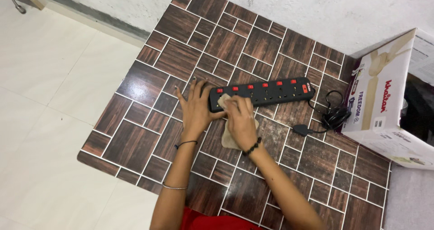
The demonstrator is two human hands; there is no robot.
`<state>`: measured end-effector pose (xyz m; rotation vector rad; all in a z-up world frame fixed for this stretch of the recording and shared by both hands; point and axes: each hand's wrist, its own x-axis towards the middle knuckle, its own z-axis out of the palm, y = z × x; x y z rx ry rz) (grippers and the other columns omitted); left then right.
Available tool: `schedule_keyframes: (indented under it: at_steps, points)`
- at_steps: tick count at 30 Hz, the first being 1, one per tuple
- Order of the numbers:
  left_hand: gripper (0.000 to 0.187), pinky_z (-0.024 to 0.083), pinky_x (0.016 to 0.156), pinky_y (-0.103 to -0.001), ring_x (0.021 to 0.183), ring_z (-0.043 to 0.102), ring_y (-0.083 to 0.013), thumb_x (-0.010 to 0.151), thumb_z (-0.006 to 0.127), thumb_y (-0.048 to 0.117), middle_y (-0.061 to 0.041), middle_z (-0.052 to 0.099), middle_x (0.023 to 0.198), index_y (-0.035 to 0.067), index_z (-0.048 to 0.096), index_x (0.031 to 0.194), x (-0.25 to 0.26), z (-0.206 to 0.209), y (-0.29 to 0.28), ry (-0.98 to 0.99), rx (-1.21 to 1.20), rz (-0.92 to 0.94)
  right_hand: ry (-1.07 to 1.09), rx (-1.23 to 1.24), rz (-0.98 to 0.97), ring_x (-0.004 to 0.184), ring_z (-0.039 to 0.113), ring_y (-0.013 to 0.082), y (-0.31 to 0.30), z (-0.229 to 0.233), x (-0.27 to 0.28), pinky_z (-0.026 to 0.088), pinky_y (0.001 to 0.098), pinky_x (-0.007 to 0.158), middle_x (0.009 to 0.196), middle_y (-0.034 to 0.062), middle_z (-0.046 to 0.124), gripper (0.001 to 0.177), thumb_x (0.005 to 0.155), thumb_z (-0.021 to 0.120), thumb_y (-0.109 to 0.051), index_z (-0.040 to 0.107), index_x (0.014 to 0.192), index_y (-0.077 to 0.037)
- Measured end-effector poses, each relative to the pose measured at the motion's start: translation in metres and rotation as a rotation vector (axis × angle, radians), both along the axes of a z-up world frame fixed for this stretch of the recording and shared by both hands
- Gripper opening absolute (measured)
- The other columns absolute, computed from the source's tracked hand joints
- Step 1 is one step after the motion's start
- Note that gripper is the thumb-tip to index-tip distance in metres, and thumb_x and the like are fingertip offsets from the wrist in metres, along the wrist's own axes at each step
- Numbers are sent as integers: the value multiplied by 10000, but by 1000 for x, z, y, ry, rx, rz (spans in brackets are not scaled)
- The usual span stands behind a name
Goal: The person wipes two black power strips with a beige cloth on a tiled table, then coils their cables and places them into a cardboard box. The person repeats the wiping and coiling process for both power strips.
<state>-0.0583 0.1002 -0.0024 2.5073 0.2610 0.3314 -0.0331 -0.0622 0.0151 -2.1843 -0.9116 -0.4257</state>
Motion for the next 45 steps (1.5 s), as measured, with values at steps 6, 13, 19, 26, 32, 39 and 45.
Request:
schedule_keyframes:
  at_steps: [6,13,19,26,32,39,45]
  points:
    - [834,-6,1203,-718,1525,319,-297,593,902,343,-31,519,1501,170,615,1357,-2,-1,-1,-48,154,13,-53,-52,-55,1079,564,405,35,-3,49,446,514,1061,1053,181,600,171,871,662,0,659,1039,27]
    - [878,-23,1150,-731,1481,226,-359,533,916,309,-103,459,1456,170,591,1337,-3,0,-2,87,-9,28,-62,-25,41,1107,569,358,19,0,0,475,450,990,1127,164,610,211,883,628,17,649,1093,3]
    - [634,-5,1284,-673,1608,308,-273,787,821,158,20,548,1530,154,600,1381,-5,-22,2,-137,229,26,-43,-150,41,1105,559,384,46,-2,29,458,476,961,1157,160,615,253,856,633,2,647,1108,14]
    - [769,-17,1187,-669,1470,316,-333,609,841,245,-60,558,1406,123,579,1322,-3,-9,4,-78,-88,13,24,-5,195,1056,570,345,12,-5,-4,481,456,939,1134,145,613,170,923,620,-32,658,1087,-15]
    - [706,-3,1233,-669,1529,331,-318,702,798,216,-40,577,1453,139,583,1370,-5,-10,4,-127,2,14,-59,-132,38,1102,560,359,39,-3,28,469,475,971,1137,138,612,202,865,630,-2,660,1065,-13]
    - [861,-29,1146,-775,1514,289,-352,614,839,393,-69,510,1480,127,562,1385,-5,-8,0,-67,70,-38,-132,-165,32,1127,536,400,14,2,5,454,493,981,1225,194,603,372,839,680,-124,674,1178,27]
    - [876,-41,1132,-811,1511,249,-350,595,851,535,-61,500,1471,185,575,1349,-4,4,-2,9,57,-57,-17,-205,-139,1131,586,377,3,1,29,516,456,933,1199,176,623,290,885,616,6,703,1162,12]
